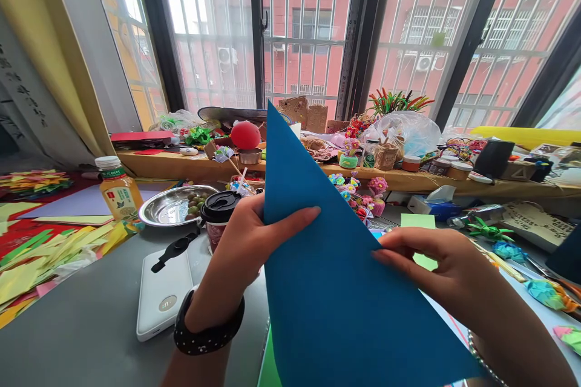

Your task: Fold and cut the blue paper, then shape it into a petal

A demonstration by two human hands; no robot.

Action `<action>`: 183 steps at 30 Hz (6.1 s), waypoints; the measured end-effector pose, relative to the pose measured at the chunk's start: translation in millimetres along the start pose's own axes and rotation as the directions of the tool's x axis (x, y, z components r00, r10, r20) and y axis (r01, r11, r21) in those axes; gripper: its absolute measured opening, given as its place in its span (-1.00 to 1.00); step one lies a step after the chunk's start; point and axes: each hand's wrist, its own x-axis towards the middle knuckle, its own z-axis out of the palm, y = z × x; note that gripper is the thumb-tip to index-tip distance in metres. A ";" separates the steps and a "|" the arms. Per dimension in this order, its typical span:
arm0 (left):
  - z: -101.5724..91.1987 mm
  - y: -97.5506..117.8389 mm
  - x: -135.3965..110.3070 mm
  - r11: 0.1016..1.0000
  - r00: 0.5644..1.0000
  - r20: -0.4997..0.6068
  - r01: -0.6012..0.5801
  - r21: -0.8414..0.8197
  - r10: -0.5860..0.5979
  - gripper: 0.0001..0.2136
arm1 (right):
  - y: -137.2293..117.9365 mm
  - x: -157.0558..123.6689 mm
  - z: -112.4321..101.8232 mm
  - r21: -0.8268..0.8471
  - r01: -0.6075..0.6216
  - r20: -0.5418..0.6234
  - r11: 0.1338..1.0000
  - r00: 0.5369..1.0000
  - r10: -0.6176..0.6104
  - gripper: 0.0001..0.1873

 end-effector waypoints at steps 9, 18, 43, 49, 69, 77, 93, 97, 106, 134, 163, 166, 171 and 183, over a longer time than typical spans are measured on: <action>-22.2 -13.7 25.0 0.997 0.913 0.403 0.034 0.070 -0.059 -0.76 | 6.0 5.4 5.5 0.389 -0.181 -0.272 0.903 0.914 0.300 -0.74; -24.2 -18.6 36.3 0.992 0.957 0.285 0.024 0.127 -0.060 -0.76 | 23.1 17.8 7.3 0.397 -0.161 -0.225 0.904 0.937 0.266 -0.74; -50.0 -18.9 47.7 0.940 0.978 0.205 -0.087 0.329 0.018 -0.86 | 40.9 24.9 4.9 0.522 -0.110 -0.419 0.846 0.831 0.366 -0.80; -52.4 -18.4 48.0 0.940 0.964 0.266 -0.098 0.327 0.009 -0.83 | 45.6 24.2 0.8 0.494 -0.097 -0.483 0.864 0.796 0.365 -0.84; -53.3 -22.3 53.8 0.932 0.953 0.301 -0.137 0.335 0.032 -0.66 | 51.6 21.2 -5.7 0.519 -0.066 -0.569 0.852 0.717 0.402 -0.84; -47.4 -37.3 67.1 0.836 0.990 0.032 -0.136 0.531 0.140 -0.57 | 48.1 20.4 4.1 0.013 -0.103 -0.792 0.995 0.607 0.073 -0.75; 12.1 -49.3 43.0 0.992 0.948 0.319 0.039 -0.123 0.003 -0.62 | 7.4 32.1 66.7 -0.686 0.339 -0.207 0.644 0.758 -0.619 -0.83; 0.9 -50.8 48.9 0.997 0.970 0.233 0.065 0.037 -0.072 -0.69 | 5.8 30.8 55.7 -0.430 0.376 -0.232 0.821 0.833 -0.503 -0.83; -29.8 -37.0 46.7 0.946 0.813 0.492 0.214 0.245 -0.312 -0.69 | 35.9 28.8 10.4 0.259 -0.083 -0.295 0.962 0.942 0.161 -0.65; -13.3 -31.7 39.2 0.946 0.732 0.623 0.093 0.311 -0.277 -0.82 | 42.9 31.3 13.1 0.576 -0.255 0.064 0.776 0.961 0.268 -0.77; -1.5 -23.4 20.5 0.955 0.954 0.287 -0.162 0.247 0.088 -0.85 | 22.7 33.1 -1.1 0.468 -0.138 -0.167 0.873 0.956 0.240 -0.68; -1.0 -23.2 16.8 0.947 0.953 0.269 -0.207 0.245 0.139 -0.86 | 16.1 38.0 -7.3 0.423 -0.074 -0.208 0.903 0.962 0.176 -0.69; -2.5 -20.6 12.4 0.950 0.943 0.294 -0.226 0.215 0.157 -0.88 | 6.9 38.7 -12.7 0.339 -0.030 -0.241 0.940 0.963 0.118 -0.70; -1.7 -13.4 5.3 0.964 0.969 0.153 -0.220 0.151 0.197 -0.85 | -14.0 42.6 -11.2 0.313 -0.005 -0.188 0.950 0.980 0.067 -0.73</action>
